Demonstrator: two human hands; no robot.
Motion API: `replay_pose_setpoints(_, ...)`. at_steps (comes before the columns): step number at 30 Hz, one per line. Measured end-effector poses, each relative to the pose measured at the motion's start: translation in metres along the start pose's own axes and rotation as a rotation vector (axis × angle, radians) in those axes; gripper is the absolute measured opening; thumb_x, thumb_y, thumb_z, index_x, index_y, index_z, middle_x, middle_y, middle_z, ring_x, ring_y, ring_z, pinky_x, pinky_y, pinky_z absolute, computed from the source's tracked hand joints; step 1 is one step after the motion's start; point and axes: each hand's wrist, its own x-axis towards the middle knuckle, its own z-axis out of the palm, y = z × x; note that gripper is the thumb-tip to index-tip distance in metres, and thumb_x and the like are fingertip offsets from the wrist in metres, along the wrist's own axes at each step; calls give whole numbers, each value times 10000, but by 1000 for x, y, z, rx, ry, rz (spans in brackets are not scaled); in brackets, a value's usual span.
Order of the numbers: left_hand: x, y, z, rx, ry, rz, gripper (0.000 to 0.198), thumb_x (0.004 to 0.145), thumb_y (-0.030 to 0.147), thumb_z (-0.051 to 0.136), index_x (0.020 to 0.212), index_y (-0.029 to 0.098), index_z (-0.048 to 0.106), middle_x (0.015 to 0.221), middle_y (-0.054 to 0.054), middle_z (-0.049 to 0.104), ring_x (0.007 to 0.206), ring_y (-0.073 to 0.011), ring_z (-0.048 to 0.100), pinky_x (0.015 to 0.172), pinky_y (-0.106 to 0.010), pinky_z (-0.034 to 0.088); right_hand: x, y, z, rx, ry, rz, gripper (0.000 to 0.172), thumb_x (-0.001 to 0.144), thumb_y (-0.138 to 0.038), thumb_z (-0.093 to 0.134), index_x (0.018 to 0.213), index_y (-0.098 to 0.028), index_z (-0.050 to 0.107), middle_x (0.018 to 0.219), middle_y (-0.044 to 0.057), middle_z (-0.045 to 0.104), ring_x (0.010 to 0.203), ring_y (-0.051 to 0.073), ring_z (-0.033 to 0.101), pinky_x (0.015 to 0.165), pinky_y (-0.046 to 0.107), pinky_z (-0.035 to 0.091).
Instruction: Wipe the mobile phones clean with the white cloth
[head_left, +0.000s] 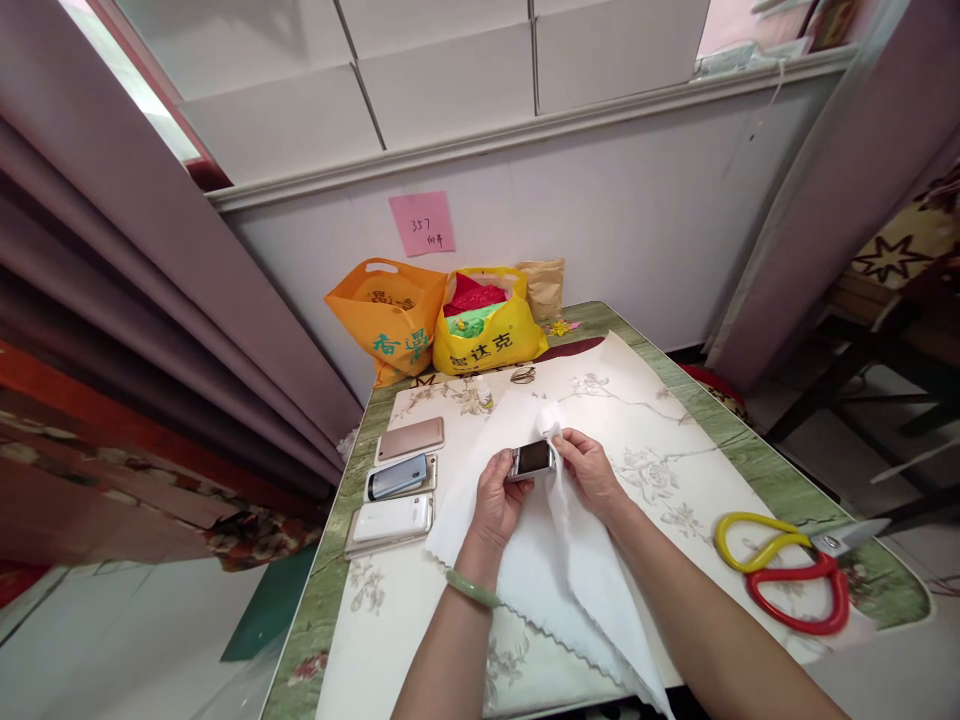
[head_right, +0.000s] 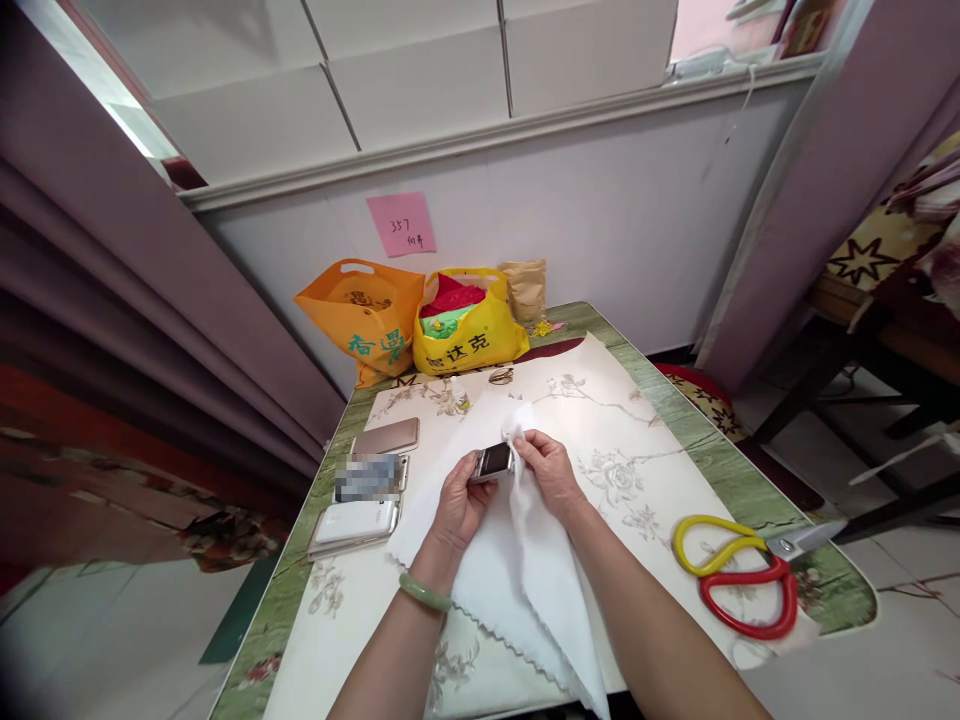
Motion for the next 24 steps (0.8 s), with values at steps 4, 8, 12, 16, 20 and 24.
replay_pose_setpoints(4, 0, -1, 0, -4, 20, -3, 241, 698, 259, 785, 843, 138, 635, 764, -3, 648, 619, -105, 594, 469, -212, 469, 1, 1, 0, -19, 37, -14, 347, 676, -534, 764, 749, -221, 633, 660, -31, 626, 586, 135, 544, 598, 264, 457)
replay_pose_setpoints(8, 0, 0, -1, -34, 16, -6, 226, 727, 260, 761, 878, 135, 648, 808, -33, 681, 655, -114, 615, 516, -213, 492, -5, -4, 3, -31, -96, 6, 437, 647, -523, 787, 954, -243, 653, 799, 0, 685, 711, 178, 615, 685, 294, 483)
replay_pose_setpoints(12, -2, 4, -3, -73, -43, -38, 212, 703, 174, 745, 889, 136, 651, 852, -47, 692, 722, -137, 636, 579, -231, 517, -5, -4, 2, -7, -142, 2, 452, 640, -481, 808, 990, -239, 657, 834, 6, 687, 744, 178, 617, 713, 294, 483)
replay_pose_setpoints(16, -3, 5, -5, -93, -109, -79, 267, 656, 111, 710, 914, 142, 653, 917, -70, 695, 813, -190, 648, 648, -294, 544, 3, 3, -3, 30, 26, -26, 278, 713, -463, 762, 785, -226, 635, 740, -21, 640, 663, 141, 557, 660, 266, 464)
replay_pose_setpoints(20, -1, 2, -5, -54, -92, -28, 286, 657, 80, 704, 936, 131, 669, 935, -76, 701, 827, -188, 645, 707, -311, 546, 6, 6, -4, 40, 76, -48, 283, 697, -467, 770, 775, -229, 638, 746, -19, 640, 672, 148, 553, 653, 268, 464)
replay_pose_setpoints(24, 4, 1, -7, -87, -69, 10, 247, 700, 95, 707, 945, 109, 685, 960, -87, 710, 886, -186, 651, 801, -307, 532, 2, 4, -1, 26, 18, -48, 303, 671, -445, 791, 849, -238, 661, 802, -5, 655, 729, 166, 576, 693, 283, 478)
